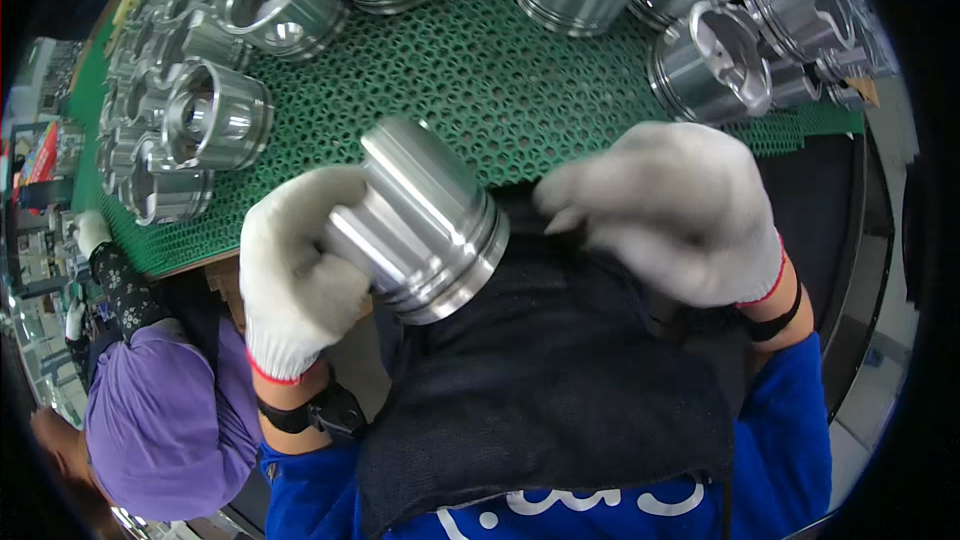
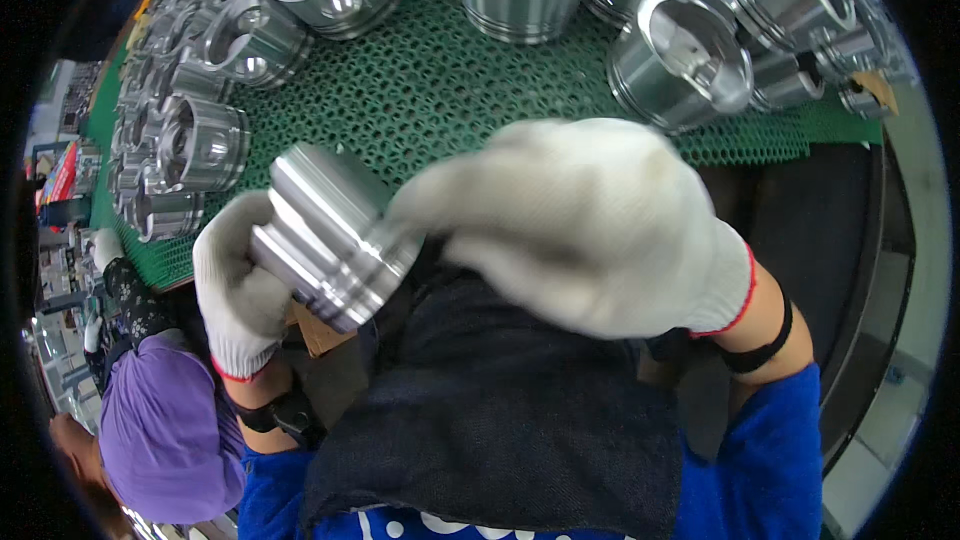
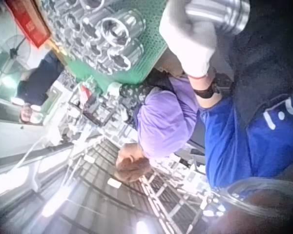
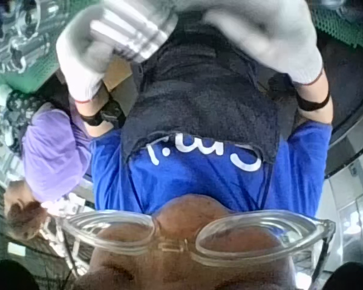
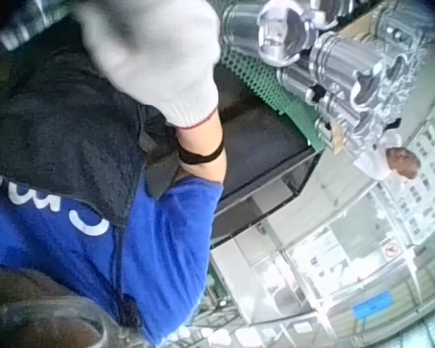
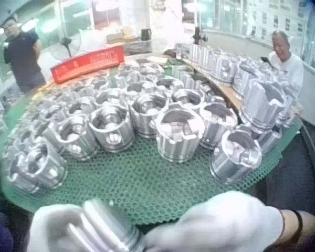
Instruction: Inspecting and filing metal pistons at a workstation.
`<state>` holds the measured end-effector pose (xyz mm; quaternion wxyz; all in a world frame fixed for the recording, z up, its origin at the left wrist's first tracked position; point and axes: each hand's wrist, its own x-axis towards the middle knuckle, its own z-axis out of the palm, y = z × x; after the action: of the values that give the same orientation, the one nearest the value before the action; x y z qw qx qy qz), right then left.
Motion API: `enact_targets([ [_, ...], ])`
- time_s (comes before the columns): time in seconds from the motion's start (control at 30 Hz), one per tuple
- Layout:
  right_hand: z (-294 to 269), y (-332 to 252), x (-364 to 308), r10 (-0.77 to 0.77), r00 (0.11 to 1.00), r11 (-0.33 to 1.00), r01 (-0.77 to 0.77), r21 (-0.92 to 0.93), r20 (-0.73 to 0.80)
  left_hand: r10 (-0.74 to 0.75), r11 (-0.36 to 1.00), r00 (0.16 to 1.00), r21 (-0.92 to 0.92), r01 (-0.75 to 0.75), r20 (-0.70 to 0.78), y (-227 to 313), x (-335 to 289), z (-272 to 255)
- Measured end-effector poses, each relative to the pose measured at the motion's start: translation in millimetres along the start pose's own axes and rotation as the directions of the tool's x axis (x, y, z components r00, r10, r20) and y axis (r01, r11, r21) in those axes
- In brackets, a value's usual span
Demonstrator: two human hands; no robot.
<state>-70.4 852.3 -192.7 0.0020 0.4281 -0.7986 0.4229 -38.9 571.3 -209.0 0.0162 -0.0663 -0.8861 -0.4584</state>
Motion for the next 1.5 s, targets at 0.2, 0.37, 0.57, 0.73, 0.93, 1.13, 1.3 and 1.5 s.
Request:
enact_targets([
  [0.2, 13.6, -4.8, -22.1, 0.424, 0.900, 0.878, -0.437, 0.196, 0.106, -0.090, -0.452, 0.955, -0.866, 0.214, 0.283, -11.5, -11.8, 28.5],
  [0.37, 30.1, -1.9, -33.3, 0.424, 0.883, 0.857, -0.463, 0.229, 0.200, -0.018, -0.569, 0.972, -0.801, 0.184, 0.236, 4.4, -22.6, 31.6],
  [0.57, 29.8, -0.8, -30.4, 0.590, 0.724, 0.642, -0.689, 0.336, 0.358, -0.005, -0.618, 0.962, -0.757, 0.211, 0.272, 9.4, -34.1, 31.2],
  [0.73, 27.6, 11.1, -36.8, 0.580, 0.807, 0.399, -0.397, 0.827, 0.108, -0.166, 0.291, 0.972, -0.934, 0.209, 0.166, 5.8, 0.3, 2.3],
  [0.93, 20.6, 4.4, 2.0, 0.580, 0.809, 0.532, -0.463, 0.709, 0.093, 0.462, 0.622, 0.860, 0.612, -0.489, 0.217, 8.5, 37.8, -12.0],
  [1.13, 9.3, 6.6, 3.5, 0.598, 0.801, 0.724, -0.533, 0.437, -0.014, 0.558, 0.787, 0.825, 0.263, -0.559, 0.083, -29.9, 33.3, -24.4],
  [1.3, 36.0, 35.8, 34.2, -0.075, 0.971, 0.885, -0.041, -0.464, -0.229, 0.597, 0.798, 0.784, 0.228, -0.558, -0.172, -22.6, 69.3, -4.0],
  [1.5, 47.1, 43.7, 44.6, -0.163, 0.963, 0.805, 0.003, -0.593, -0.216, 0.567, 0.807, 0.812, 0.290, -0.515, -0.137, -13.3, 60.8, -2.0],
])
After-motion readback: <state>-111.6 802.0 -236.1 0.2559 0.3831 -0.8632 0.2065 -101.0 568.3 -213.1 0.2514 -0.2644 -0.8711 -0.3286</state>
